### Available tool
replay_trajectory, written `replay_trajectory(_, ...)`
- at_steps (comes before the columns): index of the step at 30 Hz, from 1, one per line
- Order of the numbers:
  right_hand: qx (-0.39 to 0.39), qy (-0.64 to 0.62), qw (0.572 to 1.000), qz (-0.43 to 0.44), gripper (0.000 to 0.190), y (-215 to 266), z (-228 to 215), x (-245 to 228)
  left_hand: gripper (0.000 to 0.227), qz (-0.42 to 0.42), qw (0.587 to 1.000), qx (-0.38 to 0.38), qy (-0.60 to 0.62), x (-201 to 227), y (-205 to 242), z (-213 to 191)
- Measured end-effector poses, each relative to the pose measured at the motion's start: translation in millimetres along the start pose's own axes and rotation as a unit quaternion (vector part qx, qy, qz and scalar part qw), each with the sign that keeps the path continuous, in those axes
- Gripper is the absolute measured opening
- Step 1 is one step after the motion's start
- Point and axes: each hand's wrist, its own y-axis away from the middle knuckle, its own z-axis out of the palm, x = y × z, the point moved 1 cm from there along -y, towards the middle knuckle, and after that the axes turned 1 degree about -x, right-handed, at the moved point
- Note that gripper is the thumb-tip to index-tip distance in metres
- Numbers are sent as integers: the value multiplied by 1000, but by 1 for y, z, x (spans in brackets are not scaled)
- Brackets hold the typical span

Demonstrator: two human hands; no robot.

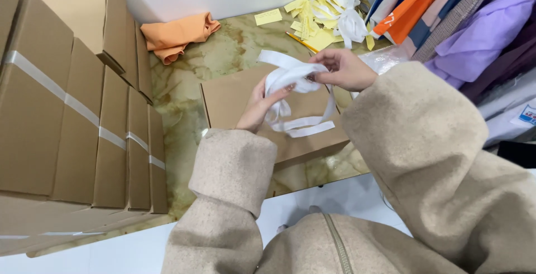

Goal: The person unties a white ribbon and removes a yellow note from a cardboard box. They open the box, remove a plastic-wrapped orange item, and place the empty box aside. The person then removes the item from the plastic bag and places the empty bag on the table. Finally, they pick up another tied box and begin to untie it.

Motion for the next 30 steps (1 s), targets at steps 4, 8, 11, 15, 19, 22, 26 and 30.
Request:
replay_trajectory(4,-86,273,958,-15,34,2,-11,-69,111,-19,978,-112,-175,60,14,5)
replay_trajectory(8,-172,503,847,10,37,-7,3,-104,140,28,962,-165,-216,71,4,27)
replay_trajectory(11,-209,505,837,-31,37,-21,29,-95,103,0,969,-205,-140,-17,-19,42)
replay_trajectory(15,-218,480,849,-45,44,-22,36,-109,87,4,977,-185,-102,-55,-17,58)
replay_trajectory(19,-170,436,882,-60,41,-24,1,-116,27,-92,974,-200,46,-21,2,65)
replay_trajectory(22,-144,341,927,-63,38,-19,-28,-102,26,-30,983,-167,64,-23,-3,40)
replay_trajectory(26,-85,118,989,-31,36,-2,-42,-63,50,-27,990,5,139,-18,-13,23)
replay_trajectory(30,-3,-15,999,-44,46,20,3,8,30,54,974,59,212,0,-18,37)
